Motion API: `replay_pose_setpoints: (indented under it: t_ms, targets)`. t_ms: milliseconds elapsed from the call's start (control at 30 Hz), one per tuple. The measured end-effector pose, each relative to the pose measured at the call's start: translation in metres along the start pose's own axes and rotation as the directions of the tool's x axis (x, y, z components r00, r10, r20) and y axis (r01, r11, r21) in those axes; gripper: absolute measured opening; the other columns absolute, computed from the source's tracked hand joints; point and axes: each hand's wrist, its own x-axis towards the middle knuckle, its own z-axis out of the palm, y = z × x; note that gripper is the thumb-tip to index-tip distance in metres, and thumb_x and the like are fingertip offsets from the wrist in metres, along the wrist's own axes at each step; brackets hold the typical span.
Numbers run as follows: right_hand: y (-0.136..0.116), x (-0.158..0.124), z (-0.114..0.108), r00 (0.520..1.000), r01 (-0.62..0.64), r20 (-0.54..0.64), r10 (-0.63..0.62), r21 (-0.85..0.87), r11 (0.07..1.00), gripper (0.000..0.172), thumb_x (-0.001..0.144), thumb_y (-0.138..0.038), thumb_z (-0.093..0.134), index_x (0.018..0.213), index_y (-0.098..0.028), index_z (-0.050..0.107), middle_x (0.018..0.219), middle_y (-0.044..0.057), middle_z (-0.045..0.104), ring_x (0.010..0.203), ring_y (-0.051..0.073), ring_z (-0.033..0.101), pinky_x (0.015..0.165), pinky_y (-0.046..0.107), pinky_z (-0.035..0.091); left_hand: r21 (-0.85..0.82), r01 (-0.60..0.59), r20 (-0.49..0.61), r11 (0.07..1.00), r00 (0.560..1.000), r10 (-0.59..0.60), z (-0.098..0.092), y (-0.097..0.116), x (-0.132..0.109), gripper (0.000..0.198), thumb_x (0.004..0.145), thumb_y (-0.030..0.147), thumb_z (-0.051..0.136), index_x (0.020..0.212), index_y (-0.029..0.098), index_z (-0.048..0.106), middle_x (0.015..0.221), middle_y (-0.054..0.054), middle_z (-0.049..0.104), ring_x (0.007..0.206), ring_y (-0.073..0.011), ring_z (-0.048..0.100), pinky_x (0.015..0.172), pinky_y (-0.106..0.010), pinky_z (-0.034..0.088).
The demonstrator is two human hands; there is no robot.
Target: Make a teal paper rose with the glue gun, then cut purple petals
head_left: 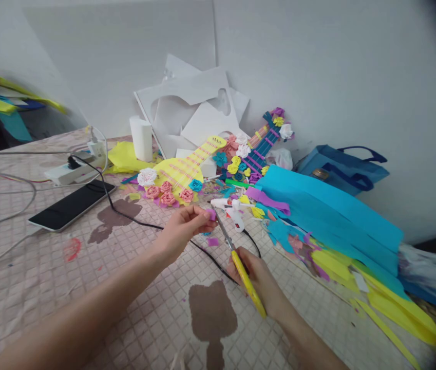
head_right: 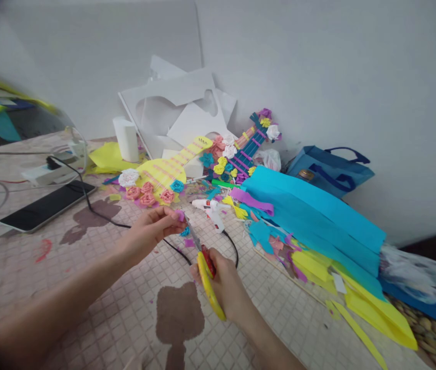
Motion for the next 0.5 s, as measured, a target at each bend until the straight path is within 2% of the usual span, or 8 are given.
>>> replay_pose_setpoints:
  t_ms: [300, 500]
  targets:
    - [0.0046, -0.0023, -0.0021, 0.999, -0.016, -0.030, 0.017, 0.012, 1.000, 0.027, 0.078, -0.038, 0.056, 0.067, -0.022, 0.038, 0.060, -0.006, 0.041, 0.051, 0.009, 0.034, 0.044, 0.022, 0.028, 0.011, 0.001, 0.054, 1.000, 0.999, -0.001, -0.0037, 0.0025, 0.0023, 0.025, 0.071, 0.030, 0.077, 0.071, 0.013, 0.059, 0.071, -0.002, 0.069, 0.071, -0.0130, 0.067, 0.074, -0.026, 0.054]
    - [0.0067, -0.0038, -0.0055, 1.000, -0.002, -0.016, 0.001, -0.028, 1.000, 0.025, 0.078, -0.036, 0.058, 0.067, -0.022, 0.040, 0.062, -0.004, 0.046, 0.055, 0.010, 0.041, 0.048, 0.022, 0.032, 0.030, -0.005, 0.132, 1.000, 0.991, 0.001, -0.0089, 0.0047, 0.0053, 0.024, 0.073, 0.031, 0.075, 0.071, 0.013, 0.058, 0.072, -0.003, 0.070, 0.071, -0.0127, 0.068, 0.071, -0.024, 0.054]
